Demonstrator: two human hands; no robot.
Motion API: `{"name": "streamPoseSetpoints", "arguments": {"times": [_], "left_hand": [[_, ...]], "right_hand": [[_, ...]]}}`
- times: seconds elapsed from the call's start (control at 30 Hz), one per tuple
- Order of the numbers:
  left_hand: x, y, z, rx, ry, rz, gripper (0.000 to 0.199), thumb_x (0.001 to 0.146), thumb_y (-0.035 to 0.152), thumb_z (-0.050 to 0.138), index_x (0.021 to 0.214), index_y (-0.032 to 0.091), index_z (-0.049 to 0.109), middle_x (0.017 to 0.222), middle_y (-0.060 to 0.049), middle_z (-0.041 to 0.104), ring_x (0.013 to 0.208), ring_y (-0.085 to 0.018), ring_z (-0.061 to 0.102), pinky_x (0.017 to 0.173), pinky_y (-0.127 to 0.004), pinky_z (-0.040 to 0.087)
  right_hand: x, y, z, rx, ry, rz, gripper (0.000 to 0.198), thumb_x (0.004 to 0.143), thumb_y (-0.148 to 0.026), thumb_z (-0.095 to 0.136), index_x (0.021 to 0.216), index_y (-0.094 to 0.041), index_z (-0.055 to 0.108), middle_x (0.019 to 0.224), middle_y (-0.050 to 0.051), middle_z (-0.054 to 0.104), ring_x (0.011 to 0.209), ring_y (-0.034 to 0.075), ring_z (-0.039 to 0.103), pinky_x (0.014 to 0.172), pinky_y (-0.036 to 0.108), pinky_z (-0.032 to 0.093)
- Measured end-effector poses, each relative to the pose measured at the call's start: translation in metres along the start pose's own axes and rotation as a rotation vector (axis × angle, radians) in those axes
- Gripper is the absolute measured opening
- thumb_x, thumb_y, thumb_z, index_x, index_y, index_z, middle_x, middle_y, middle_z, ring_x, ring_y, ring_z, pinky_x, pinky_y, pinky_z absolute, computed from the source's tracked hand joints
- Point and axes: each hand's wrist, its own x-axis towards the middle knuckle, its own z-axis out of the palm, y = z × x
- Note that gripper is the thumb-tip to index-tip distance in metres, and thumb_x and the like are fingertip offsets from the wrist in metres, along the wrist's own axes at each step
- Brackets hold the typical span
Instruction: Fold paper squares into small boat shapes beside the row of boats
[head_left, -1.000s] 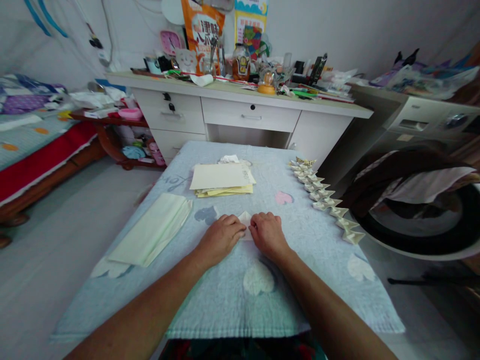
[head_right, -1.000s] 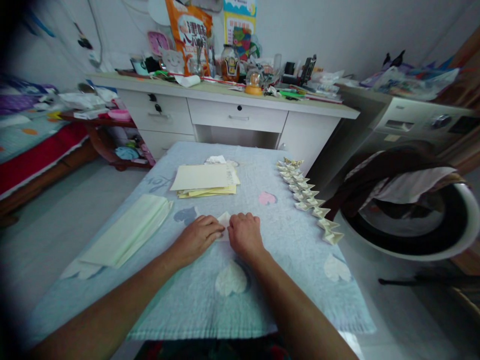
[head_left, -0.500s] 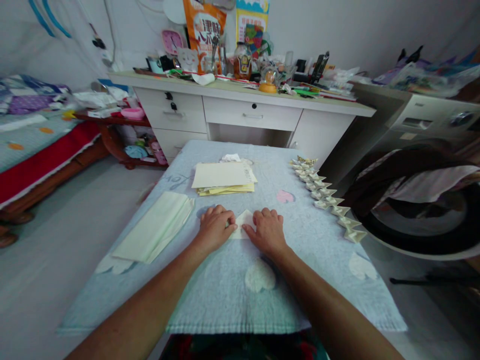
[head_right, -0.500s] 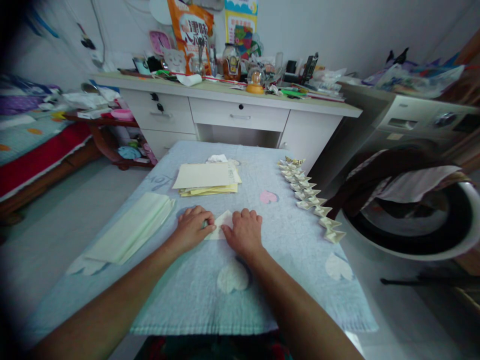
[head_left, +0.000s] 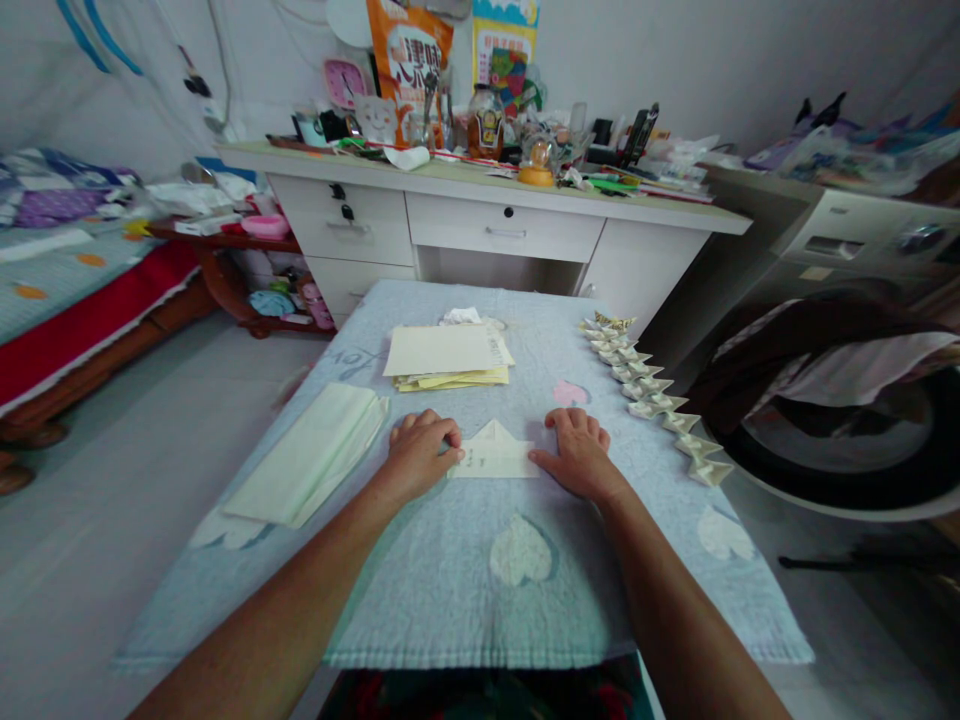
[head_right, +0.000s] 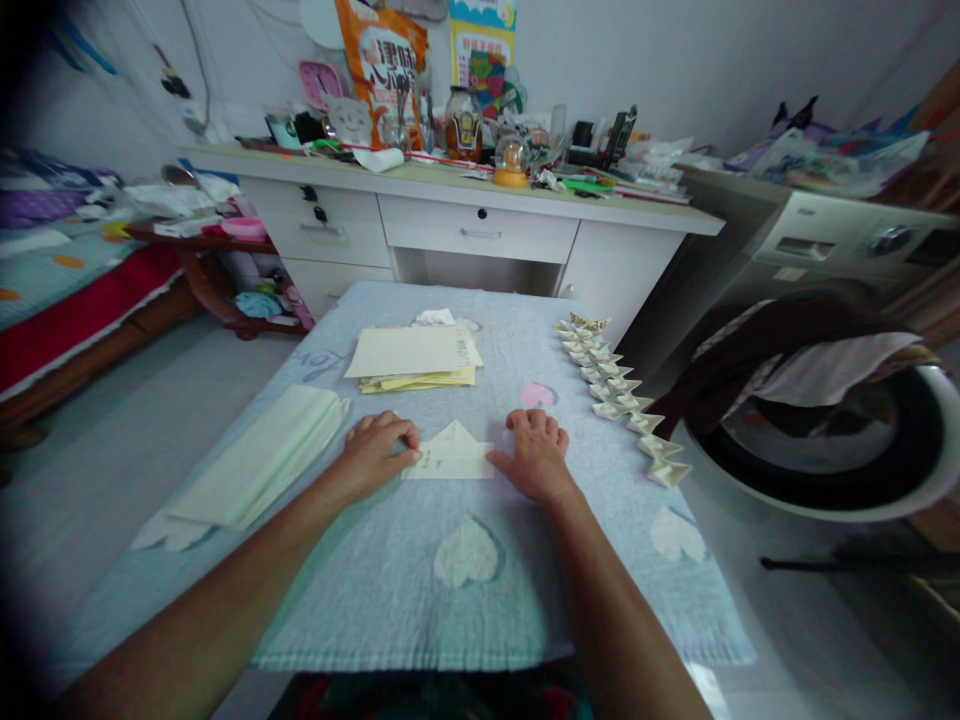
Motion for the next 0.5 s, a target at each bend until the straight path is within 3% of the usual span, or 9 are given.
{"name": "streamPoseSetpoints", "arguments": {"times": [0.23, 0.4, 0.5], "left_hand": [[0.002, -0.001, 0.004, -0.028, -0.004, 0.09, 0.018, 0.077, 0.026, 0.058, 0.094, 0.025, 0.063, 0.102, -0.003, 0.06, 0.102, -0.025, 0.049, 0.085, -0.038, 0.033], [0.003, 0.0, 0.004, -0.076, 0.01, 0.127, 0.021, 0.075, 0.02, 0.056, 0.094, 0.024, 0.062, 0.102, -0.003, 0.06, 0.102, -0.025, 0.05, 0.088, -0.04, 0.036], [0.003, 0.002, 0.005, -0.129, 0.035, 0.165, 0.027, 0.072, 0.015, 0.055, 0.097, 0.022, 0.062, 0.103, -0.004, 0.061, 0.102, -0.024, 0.052, 0.09, -0.04, 0.038]], "right_hand": [[0.001, 0.006, -0.007, 0.15, -0.017, -0.115, 0.025, 0.08, -0.03, 0.059, 0.104, -0.024, 0.057, 0.116, 0.006, 0.049, 0.107, 0.023, 0.043, 0.09, 0.038, 0.031], [-0.001, -0.013, 0.003, 0.195, 0.006, -0.221, 0.032, 0.082, -0.045, 0.059, 0.104, -0.021, 0.06, 0.113, 0.007, 0.051, 0.108, 0.024, 0.041, 0.093, 0.039, 0.03], [0.0, -0.021, 0.012, 0.178, 0.022, -0.223, 0.029, 0.077, -0.039, 0.066, 0.1, -0.021, 0.06, 0.111, 0.006, 0.052, 0.105, 0.024, 0.042, 0.092, 0.039, 0.03]]}}
